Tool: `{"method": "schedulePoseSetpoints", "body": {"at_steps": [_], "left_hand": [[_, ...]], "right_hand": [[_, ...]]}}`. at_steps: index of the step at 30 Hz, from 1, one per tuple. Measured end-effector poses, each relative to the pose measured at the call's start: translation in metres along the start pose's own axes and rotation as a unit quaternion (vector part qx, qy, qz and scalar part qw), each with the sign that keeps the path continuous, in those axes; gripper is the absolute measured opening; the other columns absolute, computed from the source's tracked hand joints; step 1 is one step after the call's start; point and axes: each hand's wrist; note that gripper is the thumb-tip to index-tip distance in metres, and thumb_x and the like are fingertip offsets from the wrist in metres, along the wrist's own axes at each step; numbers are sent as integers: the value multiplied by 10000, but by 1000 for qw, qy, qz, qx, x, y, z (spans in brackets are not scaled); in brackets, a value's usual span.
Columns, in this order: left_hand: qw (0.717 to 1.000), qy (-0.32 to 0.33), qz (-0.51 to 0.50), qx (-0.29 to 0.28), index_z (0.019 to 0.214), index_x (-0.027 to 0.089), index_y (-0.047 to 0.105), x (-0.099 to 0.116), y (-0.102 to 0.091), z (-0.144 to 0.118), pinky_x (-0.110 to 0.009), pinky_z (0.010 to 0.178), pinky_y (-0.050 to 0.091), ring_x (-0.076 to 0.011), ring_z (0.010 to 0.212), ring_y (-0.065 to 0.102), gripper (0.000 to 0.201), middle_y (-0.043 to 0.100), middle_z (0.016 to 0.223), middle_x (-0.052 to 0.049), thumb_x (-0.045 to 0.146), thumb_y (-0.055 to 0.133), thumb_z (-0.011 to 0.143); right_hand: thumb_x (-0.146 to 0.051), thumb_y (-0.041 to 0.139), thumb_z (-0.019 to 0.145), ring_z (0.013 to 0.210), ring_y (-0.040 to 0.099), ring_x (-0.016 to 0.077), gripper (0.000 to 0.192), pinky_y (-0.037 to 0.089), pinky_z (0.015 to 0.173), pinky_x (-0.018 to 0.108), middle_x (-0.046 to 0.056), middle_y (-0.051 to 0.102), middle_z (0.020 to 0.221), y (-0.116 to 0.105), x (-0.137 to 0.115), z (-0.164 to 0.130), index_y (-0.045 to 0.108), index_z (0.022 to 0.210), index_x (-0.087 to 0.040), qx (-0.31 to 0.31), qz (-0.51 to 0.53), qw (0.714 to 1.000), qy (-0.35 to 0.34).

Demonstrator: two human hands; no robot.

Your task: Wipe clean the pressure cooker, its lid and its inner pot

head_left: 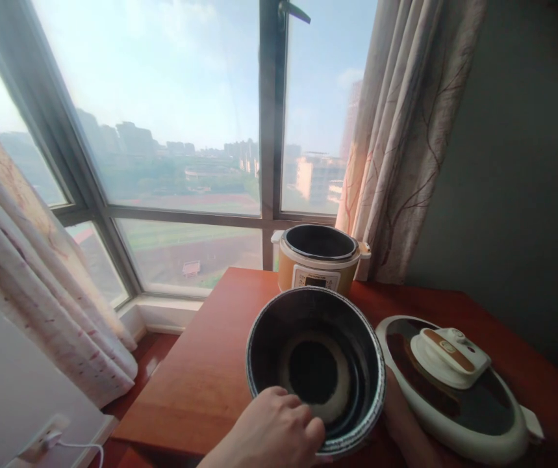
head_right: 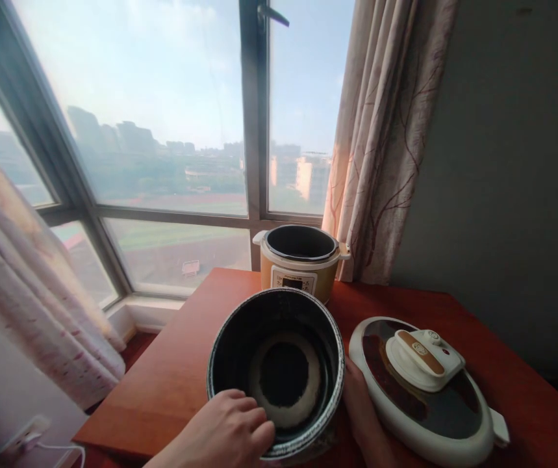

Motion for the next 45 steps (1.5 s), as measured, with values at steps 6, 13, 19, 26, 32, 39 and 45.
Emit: {"method": "schedulePoseSetpoints", "body": {"at_steps": [6,13,19,26,32,39,45], "left_hand": [[1000,-12,-26,-11,719,192,564,0,-10,15,-286,570,374,-158,595,632,423,638,645,-1,587,605,867],[965,10,-257,55,896,205,680,-10,-48,20,-259,711,477,-160,743,675,317,711,778,-48,464,509,955],[864,-254,-303,311,924,196,722,-36,-47,-2,-260,793,524,-184,866,696,210,746,910,-75,263,524,941],[735,-467,-384,308,786,181,590,-59,-20,-25,-229,495,439,-142,516,546,424,549,564,25,596,549,862],[604,-478,-581,264,676,180,498,-36,-10,-19,-181,425,311,-90,454,434,514,492,519,38,665,629,784],[415,-517,-689,293,646,175,495,-22,26,-23,-169,446,278,-71,430,396,553,430,474,57,672,736,661],[467,-489,-671,304,641,166,577,-19,30,-31,-205,453,324,-122,475,502,588,537,520,0,746,642,715]], "right_hand": [[-609,712,697,1050,650,313,569,511,886,403,84,736,1085,-10,-27,-8,699,1094,-201,91,69,993,14],[-547,717,732,930,620,226,564,491,778,293,45,685,1039,-6,-68,-12,682,1184,-212,115,30,990,-74],[-477,762,679,736,525,158,542,445,670,249,-13,568,827,-6,-77,-21,697,1150,-217,117,-15,988,-99],[-486,717,741,675,496,144,557,434,648,252,-39,504,709,-11,-62,-15,647,1212,-196,70,-33,993,-83],[-550,690,761,672,568,168,627,456,615,263,-18,597,741,-14,-63,-14,612,1270,-192,59,-14,997,-53],[-622,647,792,970,685,292,683,501,911,378,91,745,979,-7,-75,-21,585,1314,-185,6,-34,999,-22],[-519,738,717,735,693,276,821,524,688,352,61,745,783,-4,-69,-16,504,1384,-101,0,-55,998,-17]]}}
Point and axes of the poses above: each hand's wrist, its own z-axis towards the middle knuckle, its own y-axis out of the palm, x = y × z
